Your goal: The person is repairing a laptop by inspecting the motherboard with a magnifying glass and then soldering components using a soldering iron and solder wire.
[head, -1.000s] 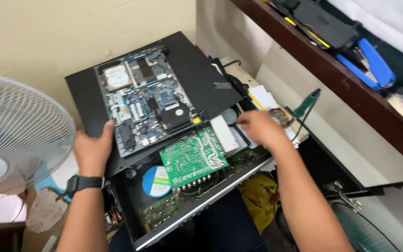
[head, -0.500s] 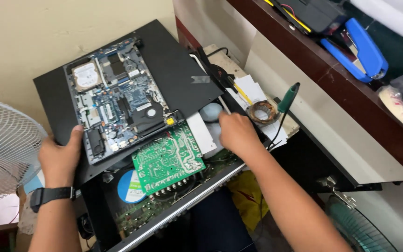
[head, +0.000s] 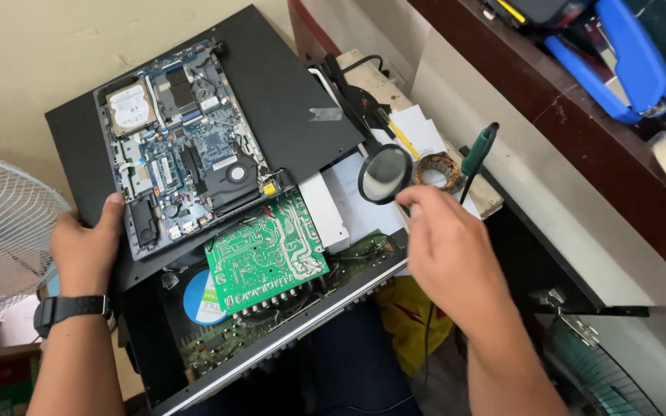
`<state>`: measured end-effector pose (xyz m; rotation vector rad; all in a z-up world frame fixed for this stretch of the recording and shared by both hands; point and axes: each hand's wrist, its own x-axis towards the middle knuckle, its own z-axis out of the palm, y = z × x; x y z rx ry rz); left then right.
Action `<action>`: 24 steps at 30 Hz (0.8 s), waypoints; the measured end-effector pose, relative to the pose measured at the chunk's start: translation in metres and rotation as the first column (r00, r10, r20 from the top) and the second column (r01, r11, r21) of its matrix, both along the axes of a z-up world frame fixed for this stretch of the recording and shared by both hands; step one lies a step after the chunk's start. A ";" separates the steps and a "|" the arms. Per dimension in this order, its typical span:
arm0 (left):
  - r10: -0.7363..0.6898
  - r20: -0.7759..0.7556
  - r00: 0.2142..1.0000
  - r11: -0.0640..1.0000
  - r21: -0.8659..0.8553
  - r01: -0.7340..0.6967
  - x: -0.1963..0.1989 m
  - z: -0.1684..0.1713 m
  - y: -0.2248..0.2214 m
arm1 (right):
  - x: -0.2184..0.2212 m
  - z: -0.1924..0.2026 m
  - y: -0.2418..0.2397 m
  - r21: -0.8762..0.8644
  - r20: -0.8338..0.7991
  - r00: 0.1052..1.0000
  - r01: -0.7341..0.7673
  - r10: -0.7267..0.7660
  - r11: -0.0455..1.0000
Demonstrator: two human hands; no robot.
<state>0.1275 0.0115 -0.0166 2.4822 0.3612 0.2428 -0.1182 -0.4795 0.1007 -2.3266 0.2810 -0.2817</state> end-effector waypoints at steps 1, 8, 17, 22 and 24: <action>0.006 0.001 1.000 1.000 0.001 -0.006 0.002 -0.003 0.001 | -0.007 -0.006 -0.004 0.001 0.001 1.000 -0.006 0.006 1.000; -0.006 0.050 0.999 0.999 0.045 0.004 0.006 -0.012 0.009 | -0.035 -0.041 0.000 0.355 0.363 0.929 -0.072 -0.067 0.932; -0.052 0.104 0.993 0.998 0.044 0.047 0.003 -0.018 0.009 | -0.022 -0.104 -0.015 0.359 0.065 0.997 0.016 -0.042 0.933; -0.105 0.208 0.972 0.992 0.089 0.088 0.001 -0.019 0.005 | 0.004 -0.075 0.022 0.276 0.070 0.998 -0.019 0.000 0.961; -0.030 0.163 0.986 1.000 0.008 0.029 0.003 -0.020 0.003 | 0.014 -0.070 0.037 0.207 0.105 0.992 -0.087 0.067 0.974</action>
